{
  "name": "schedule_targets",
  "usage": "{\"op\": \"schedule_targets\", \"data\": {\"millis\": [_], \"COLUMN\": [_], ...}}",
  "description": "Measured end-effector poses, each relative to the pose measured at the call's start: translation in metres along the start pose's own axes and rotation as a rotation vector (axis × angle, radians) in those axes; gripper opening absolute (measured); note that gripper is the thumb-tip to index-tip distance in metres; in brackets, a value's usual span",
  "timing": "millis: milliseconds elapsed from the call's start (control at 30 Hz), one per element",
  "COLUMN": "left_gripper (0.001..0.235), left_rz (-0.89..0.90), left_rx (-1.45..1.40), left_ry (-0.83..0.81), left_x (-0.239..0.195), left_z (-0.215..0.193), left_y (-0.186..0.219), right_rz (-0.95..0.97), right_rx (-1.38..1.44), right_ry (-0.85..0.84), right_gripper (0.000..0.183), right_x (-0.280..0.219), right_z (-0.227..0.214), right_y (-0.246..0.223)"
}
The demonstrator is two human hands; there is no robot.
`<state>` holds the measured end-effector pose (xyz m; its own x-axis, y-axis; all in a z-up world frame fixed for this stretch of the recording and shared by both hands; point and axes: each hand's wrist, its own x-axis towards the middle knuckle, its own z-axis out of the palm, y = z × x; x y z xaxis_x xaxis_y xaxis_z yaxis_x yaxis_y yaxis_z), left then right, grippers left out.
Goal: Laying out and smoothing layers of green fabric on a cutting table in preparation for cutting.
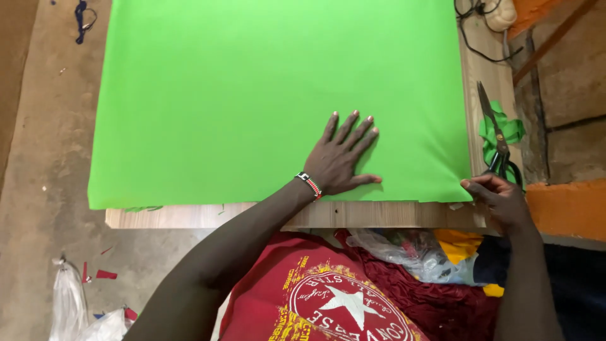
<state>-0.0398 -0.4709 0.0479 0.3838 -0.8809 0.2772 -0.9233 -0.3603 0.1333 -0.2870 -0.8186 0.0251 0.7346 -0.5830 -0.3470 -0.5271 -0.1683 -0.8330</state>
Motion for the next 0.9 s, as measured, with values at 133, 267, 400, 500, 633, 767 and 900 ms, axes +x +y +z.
{"op": "schedule_targets", "data": {"millis": [133, 267, 400, 500, 633, 767, 900], "left_gripper": [0.091, 0.088, 0.088, 0.089, 0.09, 0.088, 0.09], "left_rz": [0.038, 0.049, 0.044, -0.027, -0.015, -0.005, -0.032], "left_rx": [0.004, -0.007, 0.012, -0.031, 0.014, -0.019, -0.06], "left_ry": [-0.018, -0.003, -0.005, -0.191, -0.205, -0.17, -0.181], "left_x": [-0.001, 0.0, 0.003, 0.008, 0.009, 0.01, 0.008], "left_z": [-0.001, -0.005, -0.008, -0.02, -0.022, -0.024, -0.022], "left_y": [0.0, 0.004, 0.003, 0.006, 0.007, 0.002, 0.002], "right_rz": [0.124, 0.213, -0.201, -0.758, -0.681, -0.761, -0.66], "right_rx": [-0.082, -0.481, -0.823, -0.462, -0.546, -0.817, -0.859], "right_ry": [-0.023, -0.106, 0.076, 0.263, 0.143, 0.386, 0.423], "right_gripper": [0.02, 0.037, 0.062, 0.056, 0.069, 0.079, 0.089], "right_x": [-0.028, -0.036, -0.021, -0.003, -0.018, -0.011, -0.015], "right_z": [0.009, 0.011, 0.031, 0.11, 0.168, 0.154, 0.14], "right_y": [-0.084, -0.146, -0.159, -0.142, -0.152, -0.128, -0.103]}}
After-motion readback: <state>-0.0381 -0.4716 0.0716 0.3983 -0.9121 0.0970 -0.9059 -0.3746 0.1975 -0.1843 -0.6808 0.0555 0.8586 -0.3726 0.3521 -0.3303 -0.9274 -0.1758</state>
